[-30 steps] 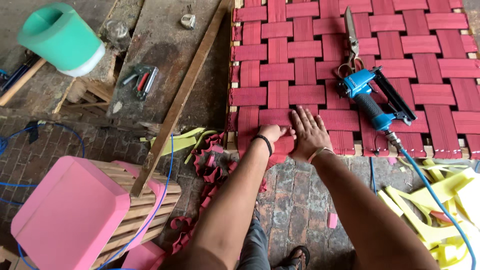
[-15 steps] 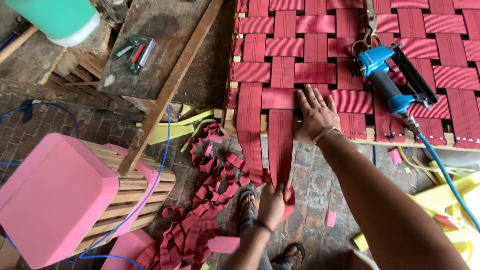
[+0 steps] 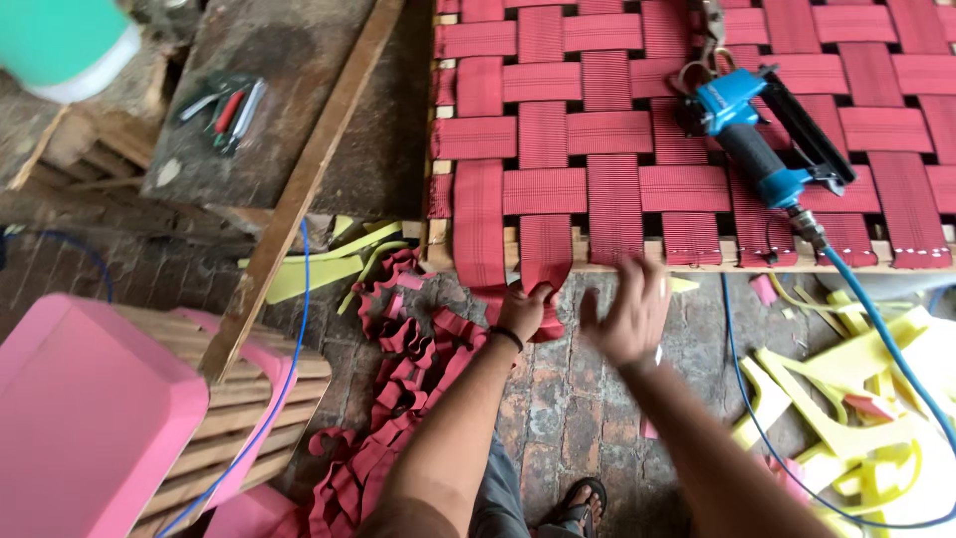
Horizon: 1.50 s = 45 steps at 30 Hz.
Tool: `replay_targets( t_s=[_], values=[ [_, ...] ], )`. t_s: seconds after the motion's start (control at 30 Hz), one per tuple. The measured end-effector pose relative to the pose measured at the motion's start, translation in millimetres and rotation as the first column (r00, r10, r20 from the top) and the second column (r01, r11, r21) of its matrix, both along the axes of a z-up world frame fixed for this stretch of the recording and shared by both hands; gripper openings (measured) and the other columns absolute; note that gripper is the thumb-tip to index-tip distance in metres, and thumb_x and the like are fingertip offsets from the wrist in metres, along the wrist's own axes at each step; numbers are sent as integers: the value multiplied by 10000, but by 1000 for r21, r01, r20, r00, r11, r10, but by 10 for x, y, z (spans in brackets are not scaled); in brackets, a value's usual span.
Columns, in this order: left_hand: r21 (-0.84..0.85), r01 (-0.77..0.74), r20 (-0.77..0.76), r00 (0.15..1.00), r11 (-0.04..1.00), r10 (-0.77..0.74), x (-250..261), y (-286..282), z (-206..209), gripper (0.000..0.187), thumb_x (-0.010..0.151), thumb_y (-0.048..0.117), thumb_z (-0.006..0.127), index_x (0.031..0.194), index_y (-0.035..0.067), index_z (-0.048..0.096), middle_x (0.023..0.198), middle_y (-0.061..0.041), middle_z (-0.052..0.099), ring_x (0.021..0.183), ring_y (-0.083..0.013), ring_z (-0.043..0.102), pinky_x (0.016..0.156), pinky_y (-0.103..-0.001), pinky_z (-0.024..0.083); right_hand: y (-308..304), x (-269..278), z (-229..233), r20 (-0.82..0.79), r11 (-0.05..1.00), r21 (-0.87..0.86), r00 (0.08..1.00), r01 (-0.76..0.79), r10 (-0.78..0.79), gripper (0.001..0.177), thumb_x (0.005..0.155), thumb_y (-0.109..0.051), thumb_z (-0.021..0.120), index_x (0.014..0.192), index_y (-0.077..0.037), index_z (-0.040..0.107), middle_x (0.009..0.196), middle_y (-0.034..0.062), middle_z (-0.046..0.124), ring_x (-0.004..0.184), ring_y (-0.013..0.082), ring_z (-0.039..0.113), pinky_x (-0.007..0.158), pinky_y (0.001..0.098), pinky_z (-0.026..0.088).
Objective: The person weaves red straps into a wooden frame using a staple gun to secure them. They repeatedly pull, align, and staple the straps, creating a woven pattern on the frame.
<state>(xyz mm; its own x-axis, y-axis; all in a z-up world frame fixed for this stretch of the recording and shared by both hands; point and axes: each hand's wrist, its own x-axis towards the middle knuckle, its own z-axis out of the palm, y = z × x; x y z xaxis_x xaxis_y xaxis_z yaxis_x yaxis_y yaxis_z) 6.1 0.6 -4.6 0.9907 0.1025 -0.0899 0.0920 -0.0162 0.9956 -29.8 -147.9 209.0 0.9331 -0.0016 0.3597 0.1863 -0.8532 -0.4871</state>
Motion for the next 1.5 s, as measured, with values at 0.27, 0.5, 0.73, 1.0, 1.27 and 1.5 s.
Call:
replay_targets(
  t_s=[0.27,0.5,0.73,1.0,1.27,1.5],
  values=[
    [53,53,-113,992,997,-46,-153,26,-175,158,1000,144,600,1012,6,675,853,-103,727,799,-177,660,688,-386,524,553,207,-894,-645,663,619,755,420,123,461,905,-415,800,963,42,784,828,128,741,742,168,614,684,339,513],
    [518,228,-103,973,825,-205,-421,275,506,263,926,257,632,927,42,784,791,-188,751,745,-212,747,685,-373,535,527,186,-814,-729,586,604,672,540,132,428,856,-363,824,936,52,763,808,103,754,710,180,664,658,353,538],
    [538,441,-516,846,718,-133,-111,504,1449,902,928,865,408,1043,55,787,689,-86,653,577,-200,551,515,-370,307,461,182,-934,-676,443,717,693,539,250,413,922,-317,756,1013,85,750,835,109,736,661,180,637,611,360,519],
    [-661,114,-370,811,742,-454,149,180,1666,868,994,689,461,1365,-89,560,1187,-221,741,1134,-342,702,920,-409,562,518,-2,-1065,-541,508,771,815,384,206,408,920,-354,722,1058,28,749,926,64,766,819,122,666,753,295,533],
    [-649,-83,-478,818,756,-321,135,21,1680,389,1017,468,576,988,80,600,665,7,551,573,-168,501,586,-345,470,505,-257,-557,-445,769,616,881,171,161,448,984,-365,614,1325,-76,635,1009,230,741,975,267,727,855,396,523],
    [-570,-23,-486,816,821,-315,232,27,1471,469,1018,494,576,789,88,529,538,65,357,458,-115,355,499,-295,402,-67,-13,992,-792,910,-344,592,-232,-149,597,1010,-428,432,1596,-317,446,1242,182,744,1058,297,739,922,450,646]
  ],
)
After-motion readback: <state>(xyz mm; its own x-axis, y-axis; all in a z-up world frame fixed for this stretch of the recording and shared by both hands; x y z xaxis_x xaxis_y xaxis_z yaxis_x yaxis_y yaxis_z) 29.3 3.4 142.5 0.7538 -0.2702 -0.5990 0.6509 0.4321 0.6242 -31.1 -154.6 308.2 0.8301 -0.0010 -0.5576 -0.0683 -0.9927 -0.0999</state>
